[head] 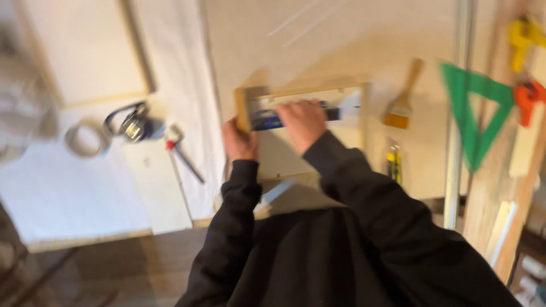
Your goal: Assembling and securing artwork inside picture frames using a staple gun and backing boards.
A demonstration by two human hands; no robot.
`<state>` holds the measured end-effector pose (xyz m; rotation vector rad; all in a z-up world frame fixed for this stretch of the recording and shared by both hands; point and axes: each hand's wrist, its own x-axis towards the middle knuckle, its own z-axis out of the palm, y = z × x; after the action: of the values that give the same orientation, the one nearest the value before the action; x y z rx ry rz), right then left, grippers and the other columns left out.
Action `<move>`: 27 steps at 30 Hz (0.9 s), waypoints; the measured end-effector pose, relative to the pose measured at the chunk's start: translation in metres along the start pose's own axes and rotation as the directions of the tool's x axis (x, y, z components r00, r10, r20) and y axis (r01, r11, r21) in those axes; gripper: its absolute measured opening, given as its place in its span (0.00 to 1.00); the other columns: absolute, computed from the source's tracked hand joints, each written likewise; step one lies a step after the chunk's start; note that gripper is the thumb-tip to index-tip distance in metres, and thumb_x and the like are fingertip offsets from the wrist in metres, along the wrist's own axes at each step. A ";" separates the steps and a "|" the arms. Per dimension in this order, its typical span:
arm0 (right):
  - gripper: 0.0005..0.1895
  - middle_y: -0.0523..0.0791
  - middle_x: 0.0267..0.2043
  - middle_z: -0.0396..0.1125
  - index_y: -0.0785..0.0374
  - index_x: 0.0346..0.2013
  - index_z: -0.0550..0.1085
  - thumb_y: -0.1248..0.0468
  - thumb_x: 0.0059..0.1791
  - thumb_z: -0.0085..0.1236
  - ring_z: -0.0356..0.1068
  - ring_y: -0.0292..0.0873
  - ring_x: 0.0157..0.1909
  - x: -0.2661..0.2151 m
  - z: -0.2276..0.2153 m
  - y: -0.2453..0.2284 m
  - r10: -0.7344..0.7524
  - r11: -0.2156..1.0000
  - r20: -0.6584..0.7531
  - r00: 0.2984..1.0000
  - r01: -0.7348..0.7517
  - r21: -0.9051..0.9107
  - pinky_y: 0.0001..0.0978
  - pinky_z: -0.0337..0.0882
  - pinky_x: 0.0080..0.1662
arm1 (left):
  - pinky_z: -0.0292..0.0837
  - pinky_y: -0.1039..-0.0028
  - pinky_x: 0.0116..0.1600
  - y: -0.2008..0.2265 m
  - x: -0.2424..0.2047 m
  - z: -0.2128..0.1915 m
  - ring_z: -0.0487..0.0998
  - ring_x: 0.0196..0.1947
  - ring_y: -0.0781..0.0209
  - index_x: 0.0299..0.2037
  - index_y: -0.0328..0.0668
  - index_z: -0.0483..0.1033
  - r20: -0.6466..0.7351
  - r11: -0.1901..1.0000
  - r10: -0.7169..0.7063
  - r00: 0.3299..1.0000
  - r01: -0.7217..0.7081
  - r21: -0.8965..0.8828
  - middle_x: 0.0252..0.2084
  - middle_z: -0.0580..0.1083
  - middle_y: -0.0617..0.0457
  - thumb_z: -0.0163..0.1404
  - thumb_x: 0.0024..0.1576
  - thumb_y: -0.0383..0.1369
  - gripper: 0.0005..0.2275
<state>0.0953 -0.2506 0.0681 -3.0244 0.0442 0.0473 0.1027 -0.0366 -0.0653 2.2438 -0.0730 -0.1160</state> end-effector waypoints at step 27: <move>0.14 0.44 0.31 0.78 0.59 0.56 0.81 0.60 0.57 0.68 0.73 0.44 0.24 0.022 -0.059 0.022 -0.286 0.957 0.406 0.868 0.240 0.162 0.39 0.75 0.34 | 0.75 0.61 0.61 0.050 0.003 -0.018 0.75 0.51 0.51 0.56 0.43 0.69 -0.090 0.982 -0.171 0.981 0.176 0.062 0.49 0.67 0.49 0.65 0.53 0.36 0.23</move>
<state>0.1184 -0.2796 0.1235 -2.8103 -0.3920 0.6568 0.1073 -0.0540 -0.0150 2.3189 0.1671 -0.1144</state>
